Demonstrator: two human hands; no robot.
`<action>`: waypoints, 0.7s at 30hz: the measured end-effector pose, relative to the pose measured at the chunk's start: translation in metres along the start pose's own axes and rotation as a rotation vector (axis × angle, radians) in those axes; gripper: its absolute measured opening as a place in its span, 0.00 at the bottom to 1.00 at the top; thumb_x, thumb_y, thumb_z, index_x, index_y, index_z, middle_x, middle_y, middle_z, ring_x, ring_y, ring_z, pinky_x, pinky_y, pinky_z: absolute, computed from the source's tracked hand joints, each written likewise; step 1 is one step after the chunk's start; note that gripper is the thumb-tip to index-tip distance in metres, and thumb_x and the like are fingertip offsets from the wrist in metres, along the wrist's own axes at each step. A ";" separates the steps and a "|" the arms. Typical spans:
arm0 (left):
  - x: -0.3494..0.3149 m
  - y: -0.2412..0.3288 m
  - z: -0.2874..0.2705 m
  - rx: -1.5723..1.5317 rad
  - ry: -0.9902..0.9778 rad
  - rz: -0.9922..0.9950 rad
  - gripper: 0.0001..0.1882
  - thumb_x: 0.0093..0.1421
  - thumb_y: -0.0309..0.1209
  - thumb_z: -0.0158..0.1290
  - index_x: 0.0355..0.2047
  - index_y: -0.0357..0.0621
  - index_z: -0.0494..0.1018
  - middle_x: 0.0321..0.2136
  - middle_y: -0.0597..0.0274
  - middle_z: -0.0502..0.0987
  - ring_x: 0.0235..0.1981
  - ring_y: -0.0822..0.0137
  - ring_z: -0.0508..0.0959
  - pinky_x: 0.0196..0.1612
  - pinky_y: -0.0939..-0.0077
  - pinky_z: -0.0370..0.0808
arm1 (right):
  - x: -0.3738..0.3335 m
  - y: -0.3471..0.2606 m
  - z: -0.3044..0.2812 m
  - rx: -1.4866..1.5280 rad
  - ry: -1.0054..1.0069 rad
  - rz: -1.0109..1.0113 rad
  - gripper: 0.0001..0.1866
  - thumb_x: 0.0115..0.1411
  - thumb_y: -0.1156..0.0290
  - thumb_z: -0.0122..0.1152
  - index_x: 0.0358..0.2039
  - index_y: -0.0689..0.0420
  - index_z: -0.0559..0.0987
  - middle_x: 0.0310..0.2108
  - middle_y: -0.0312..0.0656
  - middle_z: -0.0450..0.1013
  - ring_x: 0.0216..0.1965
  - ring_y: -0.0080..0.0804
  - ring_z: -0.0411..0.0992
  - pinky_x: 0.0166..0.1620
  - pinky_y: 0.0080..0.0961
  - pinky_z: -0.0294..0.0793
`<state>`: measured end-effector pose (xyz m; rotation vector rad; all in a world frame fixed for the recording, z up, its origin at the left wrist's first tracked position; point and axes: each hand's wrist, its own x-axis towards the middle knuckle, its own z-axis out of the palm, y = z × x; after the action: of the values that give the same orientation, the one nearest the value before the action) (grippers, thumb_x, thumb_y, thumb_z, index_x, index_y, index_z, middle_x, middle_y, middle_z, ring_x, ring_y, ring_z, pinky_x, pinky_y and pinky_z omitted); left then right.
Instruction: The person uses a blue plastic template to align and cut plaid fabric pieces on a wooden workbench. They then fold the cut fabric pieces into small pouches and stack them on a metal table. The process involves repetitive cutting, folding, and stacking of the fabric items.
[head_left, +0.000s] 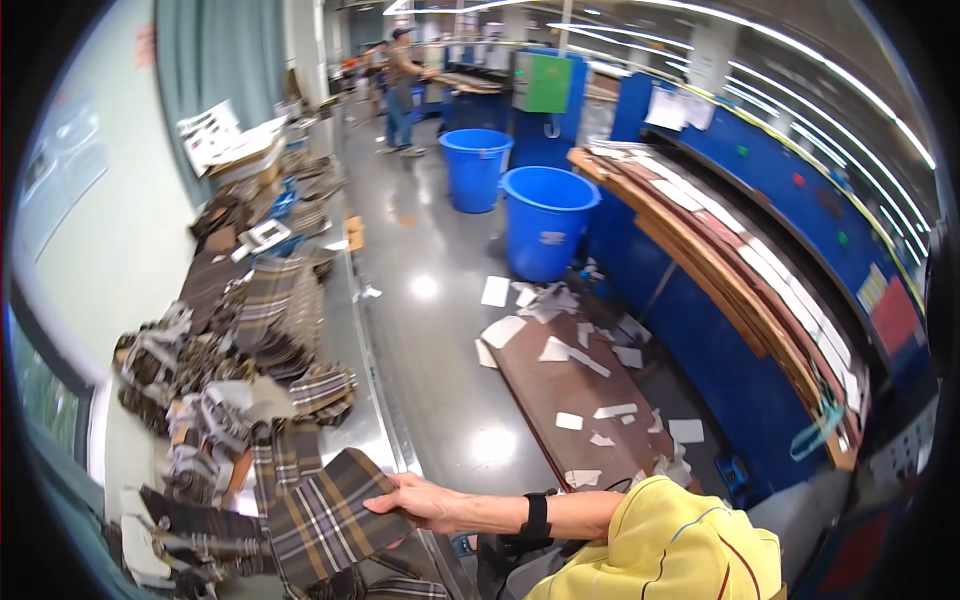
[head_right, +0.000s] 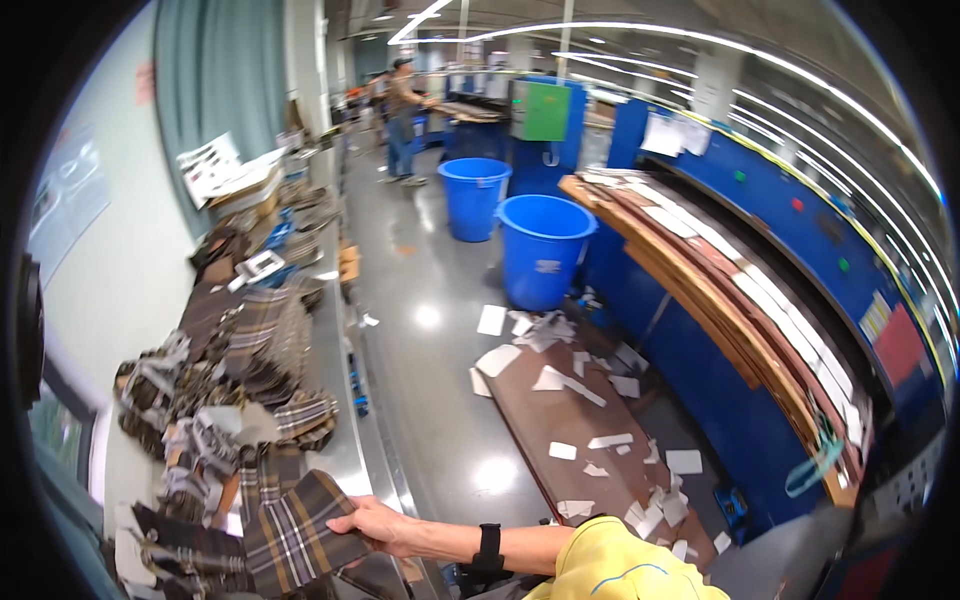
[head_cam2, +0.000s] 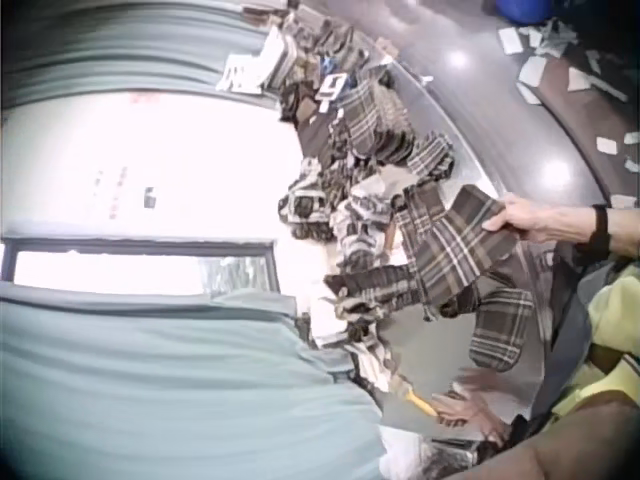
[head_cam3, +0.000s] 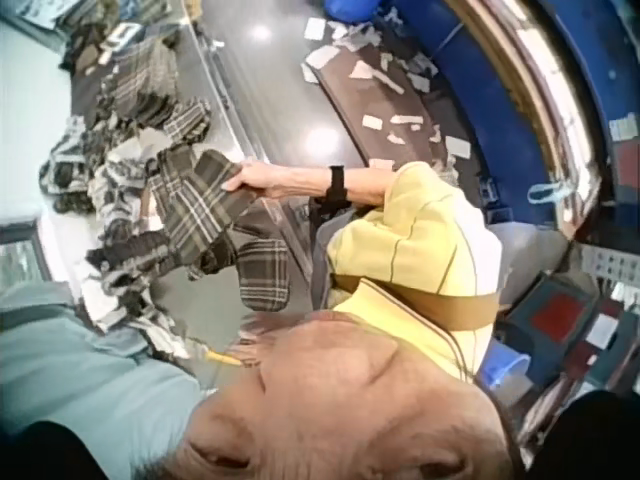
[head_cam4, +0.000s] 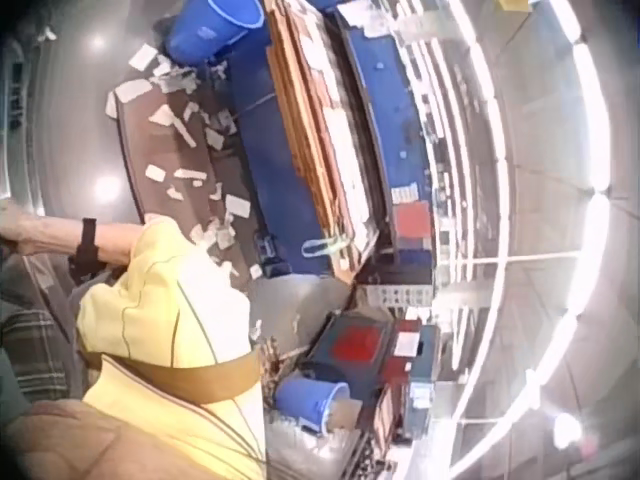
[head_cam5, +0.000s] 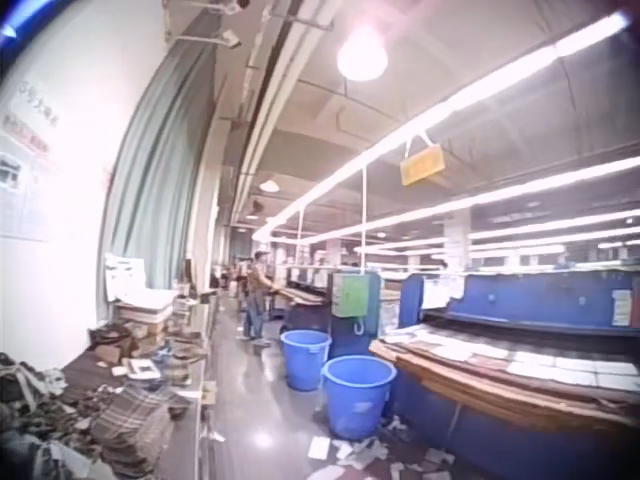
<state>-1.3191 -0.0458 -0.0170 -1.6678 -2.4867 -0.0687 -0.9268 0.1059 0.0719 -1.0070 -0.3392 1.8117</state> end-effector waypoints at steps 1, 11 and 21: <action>0.004 0.007 -0.009 -0.024 -0.034 0.037 0.39 0.64 0.58 0.47 0.65 0.42 0.61 0.61 0.37 0.64 0.60 0.41 0.66 0.60 0.47 0.64 | -0.013 0.005 -0.011 0.016 0.035 -0.022 0.22 0.63 0.70 0.59 0.55 0.59 0.67 0.42 0.43 0.76 0.35 0.31 0.79 0.32 0.37 0.85; 0.059 0.042 0.004 -0.517 -0.330 0.619 0.38 0.51 0.48 0.67 0.55 0.36 0.70 0.45 0.39 0.75 0.46 0.44 0.73 0.52 0.52 0.71 | -0.110 0.020 -0.046 0.145 0.297 -0.209 0.28 0.60 0.69 0.64 0.57 0.61 0.63 0.45 0.41 0.72 0.43 0.29 0.75 0.40 0.34 0.82; 0.053 0.038 0.015 -0.639 -0.641 0.426 0.33 0.59 0.37 0.61 0.60 0.35 0.63 0.53 0.45 0.72 0.54 0.53 0.72 0.57 0.50 0.69 | -0.129 0.026 -0.079 0.183 0.359 -0.364 0.27 0.59 0.69 0.66 0.54 0.61 0.66 0.42 0.42 0.75 0.38 0.32 0.78 0.36 0.37 0.83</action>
<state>-1.3050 0.0196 -0.0252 -2.8394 -2.6020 -0.3643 -0.8625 -0.0334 0.0700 -1.0416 -0.1207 1.2824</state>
